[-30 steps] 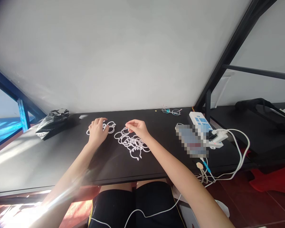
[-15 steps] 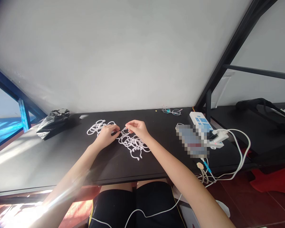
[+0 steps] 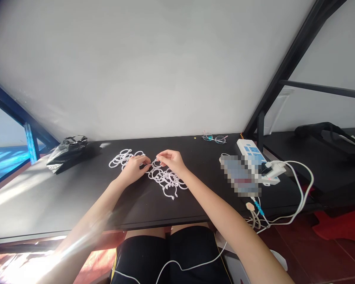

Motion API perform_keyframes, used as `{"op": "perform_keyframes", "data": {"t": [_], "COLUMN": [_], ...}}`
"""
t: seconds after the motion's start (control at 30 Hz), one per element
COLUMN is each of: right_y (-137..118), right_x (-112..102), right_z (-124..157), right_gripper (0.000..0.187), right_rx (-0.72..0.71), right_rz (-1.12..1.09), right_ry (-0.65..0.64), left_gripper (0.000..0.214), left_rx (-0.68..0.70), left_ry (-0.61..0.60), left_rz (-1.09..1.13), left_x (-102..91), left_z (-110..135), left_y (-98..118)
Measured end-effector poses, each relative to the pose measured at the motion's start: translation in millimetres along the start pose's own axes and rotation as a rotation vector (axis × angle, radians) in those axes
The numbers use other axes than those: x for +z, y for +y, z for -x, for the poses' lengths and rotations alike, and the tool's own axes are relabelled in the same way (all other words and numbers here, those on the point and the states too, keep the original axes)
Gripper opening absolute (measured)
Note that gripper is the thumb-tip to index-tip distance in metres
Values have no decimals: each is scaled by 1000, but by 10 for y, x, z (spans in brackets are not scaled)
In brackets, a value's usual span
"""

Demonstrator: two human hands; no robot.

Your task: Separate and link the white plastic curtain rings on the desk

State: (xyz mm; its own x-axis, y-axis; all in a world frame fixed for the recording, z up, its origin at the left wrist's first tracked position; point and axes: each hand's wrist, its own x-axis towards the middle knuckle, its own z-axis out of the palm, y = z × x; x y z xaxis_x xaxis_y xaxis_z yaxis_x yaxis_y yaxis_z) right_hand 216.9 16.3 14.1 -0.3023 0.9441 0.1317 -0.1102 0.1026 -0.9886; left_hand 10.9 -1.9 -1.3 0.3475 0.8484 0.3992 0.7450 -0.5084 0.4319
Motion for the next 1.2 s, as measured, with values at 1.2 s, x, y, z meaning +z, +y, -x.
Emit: {"op": "perform_keyframes", "data": {"t": [1.2], "right_y": [-20], "right_x": [38], "right_z": [29], "right_gripper": [32], "right_rx": [5], "right_rz": [46], "right_ry": [-21], "left_gripper": [17], "left_rx": [41], "left_ry": [-41], "left_rz": [48], "left_x": [-2], "left_z": [-5], "left_y": [43]}}
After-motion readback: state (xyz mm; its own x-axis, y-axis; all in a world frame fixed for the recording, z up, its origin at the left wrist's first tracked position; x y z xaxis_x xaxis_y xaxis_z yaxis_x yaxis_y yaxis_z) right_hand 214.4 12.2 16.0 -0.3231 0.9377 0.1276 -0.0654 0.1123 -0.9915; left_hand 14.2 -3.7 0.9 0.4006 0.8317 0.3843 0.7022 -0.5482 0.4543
